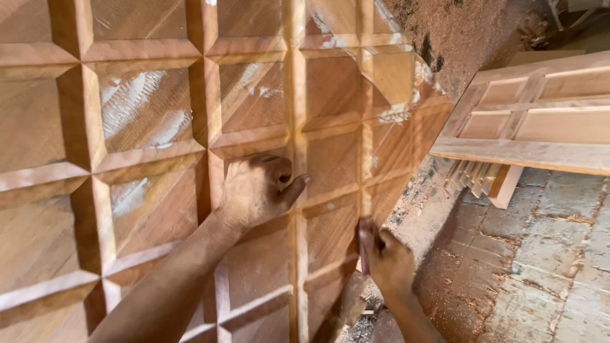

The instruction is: The person sands a large wooden panel featuring a geometric diamond pattern. Using a sanding block in the right hand, they smooth the raised surfaces and edges of the pattern while supporting the work with the left hand. The camera provides a first-person perspective of the repetitive sanding motion across the wood surface.

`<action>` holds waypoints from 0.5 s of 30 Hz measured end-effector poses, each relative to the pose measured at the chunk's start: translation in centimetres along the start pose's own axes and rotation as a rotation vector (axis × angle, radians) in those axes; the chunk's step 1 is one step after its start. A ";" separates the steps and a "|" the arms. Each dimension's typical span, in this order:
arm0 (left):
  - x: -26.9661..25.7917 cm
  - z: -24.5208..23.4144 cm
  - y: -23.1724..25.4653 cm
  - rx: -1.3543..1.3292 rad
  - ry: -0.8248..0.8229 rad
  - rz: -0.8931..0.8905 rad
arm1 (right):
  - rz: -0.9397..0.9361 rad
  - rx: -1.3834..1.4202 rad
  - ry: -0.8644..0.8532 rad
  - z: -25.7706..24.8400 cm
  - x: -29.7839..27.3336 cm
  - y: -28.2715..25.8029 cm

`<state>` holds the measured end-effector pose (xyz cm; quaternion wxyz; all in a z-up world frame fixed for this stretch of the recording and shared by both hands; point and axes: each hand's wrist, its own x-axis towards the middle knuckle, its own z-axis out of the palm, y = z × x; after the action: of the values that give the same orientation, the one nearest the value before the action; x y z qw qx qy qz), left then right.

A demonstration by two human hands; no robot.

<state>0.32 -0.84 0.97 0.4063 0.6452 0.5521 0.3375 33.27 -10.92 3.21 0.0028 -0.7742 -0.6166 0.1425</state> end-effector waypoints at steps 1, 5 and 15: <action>-0.8 0.9 0.6 -0.054 0.063 0.013 | 0.196 0.117 -0.152 -0.1 -1.8 1.9; -6.9 7.7 5.3 -0.305 0.074 -0.151 | 0.647 1.292 -0.180 -0.3 -6.8 5.4; -12.1 21.8 15.6 -1.110 0.302 -0.835 | -0.194 0.560 -0.060 -4.6 -1.1 0.5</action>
<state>24.43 -17.05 5.51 0.6892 0.0237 0.5502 0.4708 34.55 -11.28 7.75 0.2117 -0.6761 -0.6243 0.3291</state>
